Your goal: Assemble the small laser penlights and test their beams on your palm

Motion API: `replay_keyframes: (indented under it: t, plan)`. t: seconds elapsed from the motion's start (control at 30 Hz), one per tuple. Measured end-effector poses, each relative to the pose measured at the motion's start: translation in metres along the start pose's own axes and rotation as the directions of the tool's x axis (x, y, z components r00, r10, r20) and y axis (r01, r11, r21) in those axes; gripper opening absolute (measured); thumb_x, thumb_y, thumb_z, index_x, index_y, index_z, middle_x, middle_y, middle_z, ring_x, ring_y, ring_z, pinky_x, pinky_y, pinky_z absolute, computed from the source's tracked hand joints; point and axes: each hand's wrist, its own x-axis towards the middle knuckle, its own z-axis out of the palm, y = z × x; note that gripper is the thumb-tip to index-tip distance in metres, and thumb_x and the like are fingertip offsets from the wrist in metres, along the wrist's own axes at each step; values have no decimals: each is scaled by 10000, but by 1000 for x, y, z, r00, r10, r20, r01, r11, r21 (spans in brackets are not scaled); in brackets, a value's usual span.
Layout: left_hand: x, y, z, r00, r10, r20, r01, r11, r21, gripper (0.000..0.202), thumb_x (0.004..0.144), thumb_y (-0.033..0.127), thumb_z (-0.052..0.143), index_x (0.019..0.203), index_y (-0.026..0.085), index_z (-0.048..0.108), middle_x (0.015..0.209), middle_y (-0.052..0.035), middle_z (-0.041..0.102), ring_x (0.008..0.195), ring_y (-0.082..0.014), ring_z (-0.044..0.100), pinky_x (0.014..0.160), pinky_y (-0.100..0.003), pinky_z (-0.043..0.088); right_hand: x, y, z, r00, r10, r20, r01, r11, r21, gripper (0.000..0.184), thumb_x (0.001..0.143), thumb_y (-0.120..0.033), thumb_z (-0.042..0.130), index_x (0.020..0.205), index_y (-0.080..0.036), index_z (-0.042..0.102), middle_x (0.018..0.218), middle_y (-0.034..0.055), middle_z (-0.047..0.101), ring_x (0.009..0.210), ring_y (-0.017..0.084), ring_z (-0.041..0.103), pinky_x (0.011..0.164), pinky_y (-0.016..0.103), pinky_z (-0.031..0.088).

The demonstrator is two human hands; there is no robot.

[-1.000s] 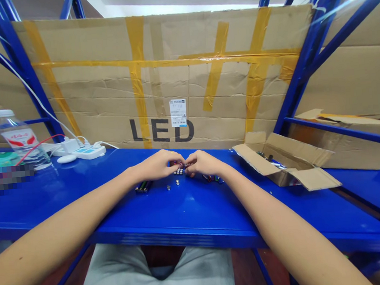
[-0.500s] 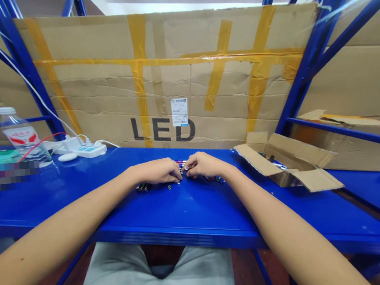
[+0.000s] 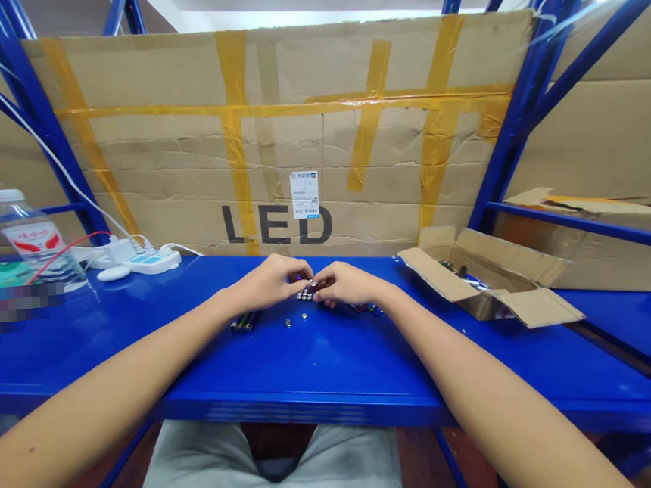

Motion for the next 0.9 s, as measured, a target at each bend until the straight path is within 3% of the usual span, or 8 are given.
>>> replay_keyframes:
  t: [0.17, 0.3, 0.37, 0.47, 0.57, 0.73, 0.9]
  plan:
    - [1, 2, 3, 997, 65, 45, -67, 997, 46, 174, 875, 174, 536, 936, 162, 699, 885, -57, 718, 791, -155, 637, 712, -256, 430, -2, -5, -1, 999, -34, -16, 35, 998, 42, 156, 751, -269, 644, 841, -154, 699, 682, 23, 666, 638, 155, 622, 622, 271, 491]
    - [-2, 4, -5, 996, -23, 81, 19, 999, 51, 172, 846, 197, 548, 948, 166, 683, 849, -41, 712, 740, -148, 621, 652, -242, 405, -1, -1, -2, 1000, -2, -3, 2, 1000, 20, 159, 737, -265, 649, 842, -158, 701, 705, 26, 675, 639, 154, 625, 610, 263, 493]
    - [-4, 7, -8, 983, -59, 174, 49, 997, 61, 156, 822, 211, 564, 910, 176, 687, 801, -25, 703, 689, -140, 602, 610, -237, 382, 0, 3, -3, 1000, -2, 10, 2, 1000, 9, 189, 728, -264, 650, 878, -165, 710, 731, 24, 689, 645, 153, 631, 607, 257, 492]
    - [-6, 10, -9, 930, -77, 359, 46, 995, 94, 150, 804, 262, 593, 870, 202, 713, 768, -15, 706, 677, -146, 599, 610, -246, 374, 1, 7, -4, 1000, -6, 24, 6, 1000, 6, 236, 724, -265, 643, 929, -175, 717, 749, 17, 700, 646, 150, 632, 597, 249, 491]
    - [-6, 12, -5, 891, -94, 444, 44, 992, 121, 182, 807, 290, 606, 919, 223, 733, 799, -16, 720, 718, -158, 611, 634, -251, 381, 1, 7, -5, 1000, 3, 23, -3, 1000, -12, 258, 724, -270, 640, 950, -173, 720, 730, 14, 695, 642, 149, 626, 581, 242, 484]
    - [-5, 13, -2, 899, -100, 426, 52, 991, 123, 139, 772, 162, 606, 826, 202, 728, 723, -13, 694, 650, -143, 582, 598, -247, 362, 1, 7, -4, 1000, 3, 20, -3, 1000, -17, 247, 733, -267, 637, 948, -170, 711, 751, 19, 694, 643, 144, 620, 574, 238, 480]
    - [-4, 8, -4, 947, -115, 301, 88, 991, 102, 84, 763, 175, 614, 759, 174, 698, 666, -14, 662, 597, -130, 555, 555, -245, 333, 0, 6, -4, 1000, 14, 22, -14, 999, -32, 218, 752, -271, 635, 936, -178, 706, 772, 22, 697, 646, 142, 618, 561, 237, 472]
